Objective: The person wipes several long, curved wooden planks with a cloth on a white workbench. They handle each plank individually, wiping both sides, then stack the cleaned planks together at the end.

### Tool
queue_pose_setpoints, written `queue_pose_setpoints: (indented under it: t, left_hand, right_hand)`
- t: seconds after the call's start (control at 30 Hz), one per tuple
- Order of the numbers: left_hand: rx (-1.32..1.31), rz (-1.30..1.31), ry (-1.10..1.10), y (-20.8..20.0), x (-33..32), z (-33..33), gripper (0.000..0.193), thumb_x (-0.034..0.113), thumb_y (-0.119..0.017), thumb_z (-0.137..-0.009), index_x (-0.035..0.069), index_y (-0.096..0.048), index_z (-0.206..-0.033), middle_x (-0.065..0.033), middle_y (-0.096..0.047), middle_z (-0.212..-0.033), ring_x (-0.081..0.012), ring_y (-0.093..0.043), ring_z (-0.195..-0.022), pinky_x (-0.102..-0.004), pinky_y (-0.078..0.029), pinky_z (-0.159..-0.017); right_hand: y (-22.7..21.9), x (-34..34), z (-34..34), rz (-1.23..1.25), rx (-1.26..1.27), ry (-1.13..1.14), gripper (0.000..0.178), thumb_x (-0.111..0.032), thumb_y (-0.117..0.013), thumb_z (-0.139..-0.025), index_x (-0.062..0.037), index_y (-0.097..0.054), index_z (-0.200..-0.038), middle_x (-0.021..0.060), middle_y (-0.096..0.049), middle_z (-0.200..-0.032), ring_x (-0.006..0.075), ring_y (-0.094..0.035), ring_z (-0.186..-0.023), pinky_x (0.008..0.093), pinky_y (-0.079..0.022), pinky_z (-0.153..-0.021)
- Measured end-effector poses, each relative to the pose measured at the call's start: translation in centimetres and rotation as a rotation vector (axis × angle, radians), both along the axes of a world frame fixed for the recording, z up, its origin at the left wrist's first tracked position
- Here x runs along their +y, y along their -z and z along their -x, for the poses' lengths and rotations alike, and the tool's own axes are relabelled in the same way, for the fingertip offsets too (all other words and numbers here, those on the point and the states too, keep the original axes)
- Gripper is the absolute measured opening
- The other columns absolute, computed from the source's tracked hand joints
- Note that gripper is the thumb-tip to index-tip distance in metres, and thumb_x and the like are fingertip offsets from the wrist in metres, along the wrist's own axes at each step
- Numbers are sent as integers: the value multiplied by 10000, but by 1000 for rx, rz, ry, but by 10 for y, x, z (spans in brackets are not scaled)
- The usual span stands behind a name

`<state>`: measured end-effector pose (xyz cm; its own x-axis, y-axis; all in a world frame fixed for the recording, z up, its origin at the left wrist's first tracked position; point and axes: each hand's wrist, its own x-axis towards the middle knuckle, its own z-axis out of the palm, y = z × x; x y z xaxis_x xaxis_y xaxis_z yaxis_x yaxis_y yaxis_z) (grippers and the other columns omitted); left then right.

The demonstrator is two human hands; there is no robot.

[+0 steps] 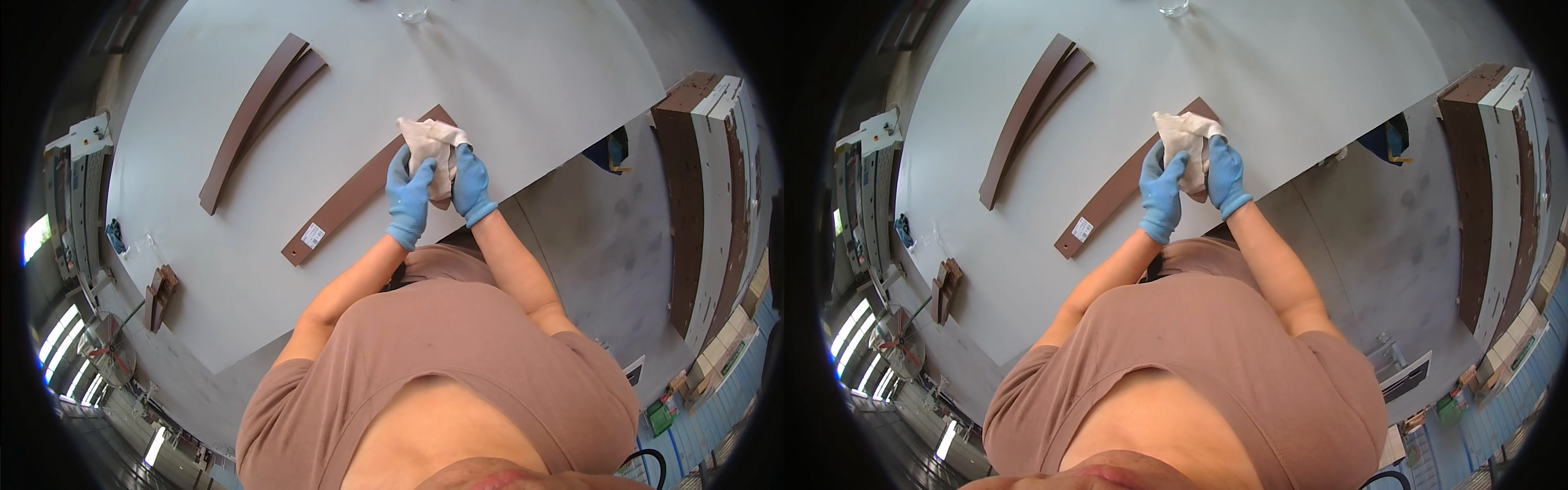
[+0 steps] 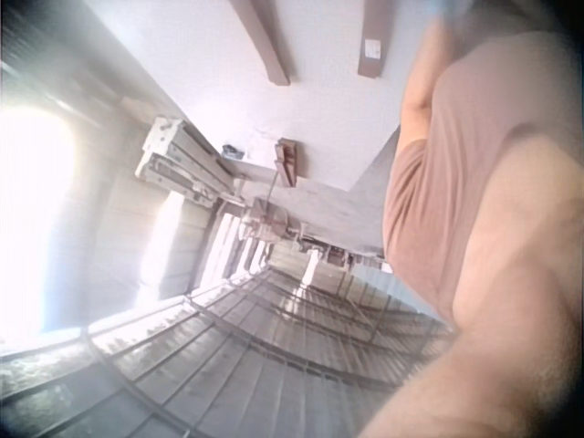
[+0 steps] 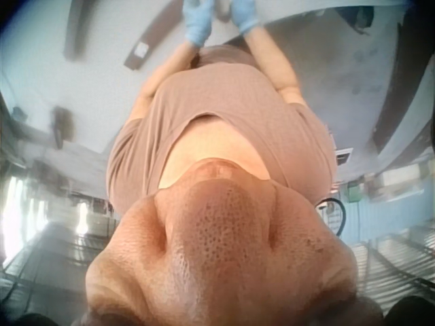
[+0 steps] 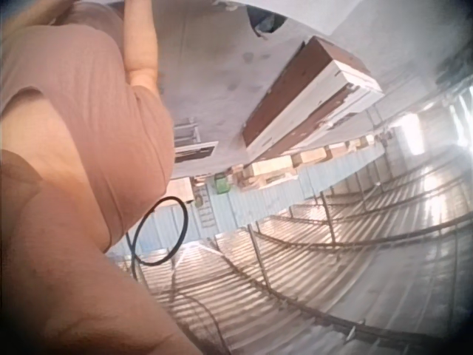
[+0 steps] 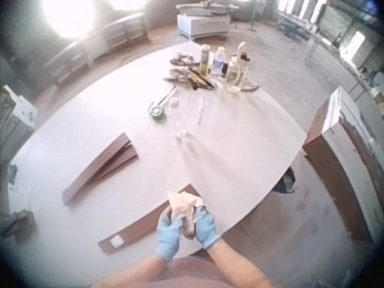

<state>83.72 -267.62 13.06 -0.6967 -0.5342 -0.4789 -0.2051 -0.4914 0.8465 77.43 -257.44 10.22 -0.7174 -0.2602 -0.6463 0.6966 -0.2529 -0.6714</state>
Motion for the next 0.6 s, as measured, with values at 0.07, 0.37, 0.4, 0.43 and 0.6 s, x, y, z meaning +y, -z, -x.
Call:
queue_pose_setpoints:
  t: [0.07,0.37,0.4,0.43,0.6]
  left_hand:
    - [17,-103,10,-6,-14,4,534,49,-719,-966,-59,-535,-1456,-148,-656,-1365,-227,-649,-1215,-369,-534,-1059]
    - [105,-126,-81,-29,-42,26,601,18,-707,-950,-68,-478,-1500,-156,-627,-1394,-228,-640,-1220,-358,-526,-1072]
    - [135,-107,-101,-30,-42,29,602,13,-698,-954,-69,-470,-1506,-157,-622,-1401,-231,-640,-1220,-359,-525,-1074]
    - [138,-42,-69,-32,-42,32,605,29,-689,-967,-71,-458,-1517,-164,-607,-1423,-236,-629,-1244,-361,-516,-1085]
    - [118,327,158,-41,-32,42,575,87,-628,-1041,-51,-421,-1560,-143,-617,-1422,-193,-630,-1238,-342,-535,-1048]
  right_hand:
    - [7,-2,7,63,-64,-3,665,-580,-501,-1087,6,-616,-1379,103,-693,-1286,180,-681,-1120,322,-571,-954]
    - [4,20,32,210,21,94,554,-332,-545,-1103,-26,-457,-1556,128,-509,-1566,249,-506,-1436,390,-450,-1164]
    - [-2,19,30,-37,315,32,595,-344,-542,-1107,-14,-410,-1584,139,-437,-1618,263,-453,-1478,386,-410,-1193]
    - [-9,16,27,-284,603,-33,639,-356,-540,-1112,-2,-362,-1612,149,-365,-1670,277,-399,-1519,383,-369,-1222]
    - [-30,-15,15,-273,733,-340,825,-571,-574,-1057,6,-362,-1608,196,-425,-1619,279,-451,-1487,383,-425,-1183]
